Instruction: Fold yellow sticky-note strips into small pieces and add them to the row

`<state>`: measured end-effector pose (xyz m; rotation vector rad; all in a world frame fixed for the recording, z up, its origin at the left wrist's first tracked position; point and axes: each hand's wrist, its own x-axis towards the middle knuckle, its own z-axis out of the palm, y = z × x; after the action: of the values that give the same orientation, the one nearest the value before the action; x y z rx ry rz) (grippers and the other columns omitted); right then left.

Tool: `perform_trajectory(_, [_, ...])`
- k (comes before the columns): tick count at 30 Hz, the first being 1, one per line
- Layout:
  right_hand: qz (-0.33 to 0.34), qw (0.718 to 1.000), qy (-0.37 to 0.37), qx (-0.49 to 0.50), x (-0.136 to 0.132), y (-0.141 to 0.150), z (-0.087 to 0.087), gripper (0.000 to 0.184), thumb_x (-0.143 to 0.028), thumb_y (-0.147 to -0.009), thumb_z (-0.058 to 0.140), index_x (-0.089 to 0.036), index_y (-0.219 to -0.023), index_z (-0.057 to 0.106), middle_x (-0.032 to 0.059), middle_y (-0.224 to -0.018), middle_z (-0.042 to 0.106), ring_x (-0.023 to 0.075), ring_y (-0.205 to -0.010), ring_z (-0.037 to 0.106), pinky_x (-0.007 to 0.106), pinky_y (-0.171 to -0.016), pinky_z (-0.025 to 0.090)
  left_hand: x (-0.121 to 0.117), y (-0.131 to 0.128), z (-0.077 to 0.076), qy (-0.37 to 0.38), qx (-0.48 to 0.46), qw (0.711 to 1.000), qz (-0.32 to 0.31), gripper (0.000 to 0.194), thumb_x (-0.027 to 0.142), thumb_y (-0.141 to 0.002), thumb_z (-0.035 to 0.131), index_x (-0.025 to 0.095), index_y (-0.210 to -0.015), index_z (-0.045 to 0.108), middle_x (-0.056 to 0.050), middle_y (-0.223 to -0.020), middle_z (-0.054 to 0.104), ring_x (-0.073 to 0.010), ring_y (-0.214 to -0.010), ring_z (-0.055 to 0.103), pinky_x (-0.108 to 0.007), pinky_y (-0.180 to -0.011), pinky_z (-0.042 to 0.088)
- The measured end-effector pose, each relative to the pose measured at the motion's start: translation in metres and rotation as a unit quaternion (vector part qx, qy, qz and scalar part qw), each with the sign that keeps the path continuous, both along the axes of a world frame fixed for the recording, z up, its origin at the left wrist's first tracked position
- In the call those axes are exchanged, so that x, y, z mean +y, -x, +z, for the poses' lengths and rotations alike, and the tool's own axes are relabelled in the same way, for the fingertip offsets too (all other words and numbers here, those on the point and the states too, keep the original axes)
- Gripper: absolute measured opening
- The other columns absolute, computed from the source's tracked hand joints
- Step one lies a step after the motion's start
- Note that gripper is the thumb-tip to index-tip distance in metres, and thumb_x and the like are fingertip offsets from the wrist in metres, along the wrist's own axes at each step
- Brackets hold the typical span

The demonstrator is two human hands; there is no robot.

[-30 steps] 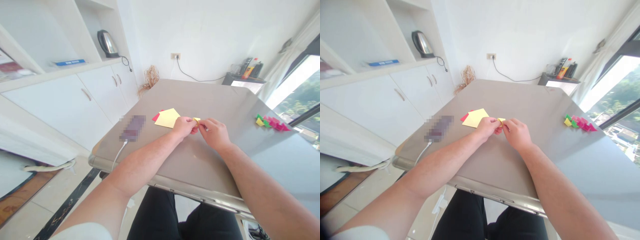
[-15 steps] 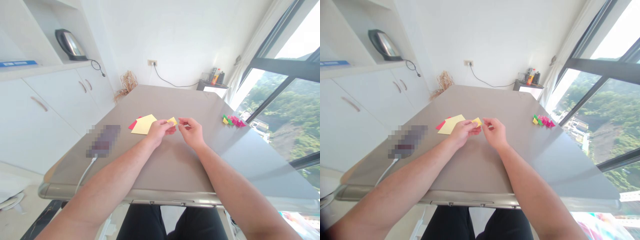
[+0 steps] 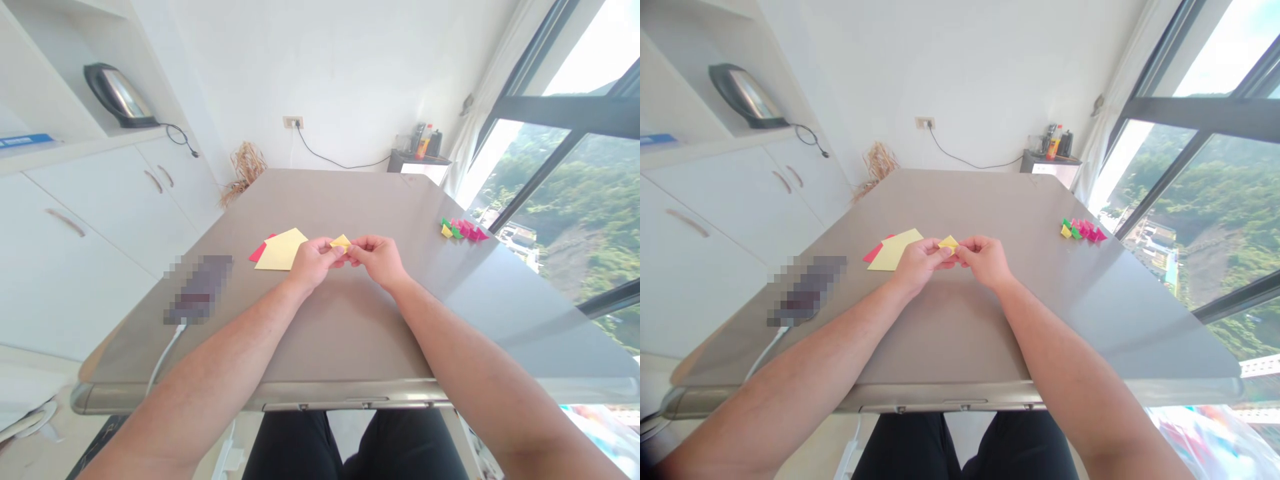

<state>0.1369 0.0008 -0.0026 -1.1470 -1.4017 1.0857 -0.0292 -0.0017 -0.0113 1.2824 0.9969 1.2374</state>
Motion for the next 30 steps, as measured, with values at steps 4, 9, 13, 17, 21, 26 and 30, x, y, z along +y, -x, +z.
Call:
perform_trajectory(4, [0.008,1.0,0.002,-0.01,0.0,-0.0007,0.0007,0.016,-0.032,-0.072,0.078,-0.019,-0.076,0.071,0.0028,-0.072,0.074,0.0144,-0.062,0.064,0.03,-0.063,0.052,0.0004,0.001,0.0004,0.003,0.011,1.0,0.001,0.026,0.034,-0.078,0.078,0.012,-0.092,0.073,-0.01,-0.091,0.078,-0.026,-0.087,0.077,-0.042,-0.084,0.061])
perform_trajectory(9, [-0.001,0.999,-0.006,-0.04,-0.0008,-0.0003,0.0011,0.014,-0.031,-0.074,0.075,-0.019,-0.076,0.07,0.0025,-0.071,0.073,0.0143,-0.063,0.063,0.029,-0.061,0.049,0.0002,0.0003,0.0021,0.011,0.009,1.0,0.002,0.022,0.031,-0.078,0.077,0.012,-0.089,0.073,-0.01,-0.09,0.078,-0.0259,-0.085,0.077,-0.04,-0.082,0.061])
perform_trajectory(13, [-0.008,0.998,-0.012,-0.068,-0.0027,-0.0002,0.0022,0.013,-0.032,-0.074,0.073,-0.019,-0.075,0.069,0.0015,-0.068,0.07,0.0137,-0.062,0.06,0.027,-0.057,0.044,0.0003,-0.0002,0.0013,0.01,0.012,1.0,-0.003,0.02,0.032,-0.078,0.077,0.013,-0.085,0.072,-0.009,-0.085,0.078,-0.0265,-0.084,0.078,-0.04,-0.08,0.061])
perform_trajectory(17, [-0.014,0.997,-0.016,-0.077,-0.0038,-0.0005,0.0032,0.015,-0.033,-0.073,0.072,-0.019,-0.073,0.068,-0.0001,-0.065,0.067,0.0121,-0.059,0.055,0.026,-0.055,0.04,0.0005,-0.0006,0.0009,0.018,0.01,1.0,0.0,0.022,0.033,-0.077,0.079,0.013,-0.083,0.072,-0.009,-0.082,0.077,-0.0263,-0.083,0.077,-0.039,-0.079,0.061])
perform_trajectory(21, [-0.023,0.997,-0.016,-0.069,-0.0034,-0.0006,0.0027,0.014,-0.033,-0.074,0.07,-0.019,-0.072,0.066,-0.0015,-0.061,0.065,0.0111,-0.056,0.052,0.026,-0.054,0.038,0.0007,0.0001,0.0024,0.025,-0.003,0.999,0.031,0.025,0.033,-0.073,0.082,0.013,-0.082,0.07,-0.009,-0.086,0.077,-0.026,-0.082,0.077,-0.039,-0.077,0.061])
perform_trajectory(26, [-0.002,0.998,-0.003,-0.066,-0.0035,-0.0002,0.0018,0.018,-0.036,-0.074,0.072,-0.019,-0.075,0.068,-0.0006,-0.065,0.066,0.0126,-0.061,0.056,0.027,-0.059,0.042,0.0012,0.0009,0.0023,0.012,0.015,0.999,0.043,0.024,0.033,-0.073,0.081,0.014,-0.079,0.068,-0.007,-0.083,0.076,-0.0245,-0.077,0.077,-0.038,-0.075,0.06])
perform_trajectory(30, [0.008,0.997,0.007,-0.074,-0.0036,-0.0004,0.0012,0.022,-0.04,-0.072,0.075,-0.019,-0.074,0.069,0.0,-0.066,0.066,0.0131,-0.062,0.056,0.028,-0.059,0.041,0.0003,-0.0007,0.0019,0.009,0.023,0.999,0.035,0.021,0.032,-0.073,0.079,0.014,-0.078,0.069,-0.008,-0.081,0.076,-0.024,-0.077,0.076,-0.037,-0.074,0.06])
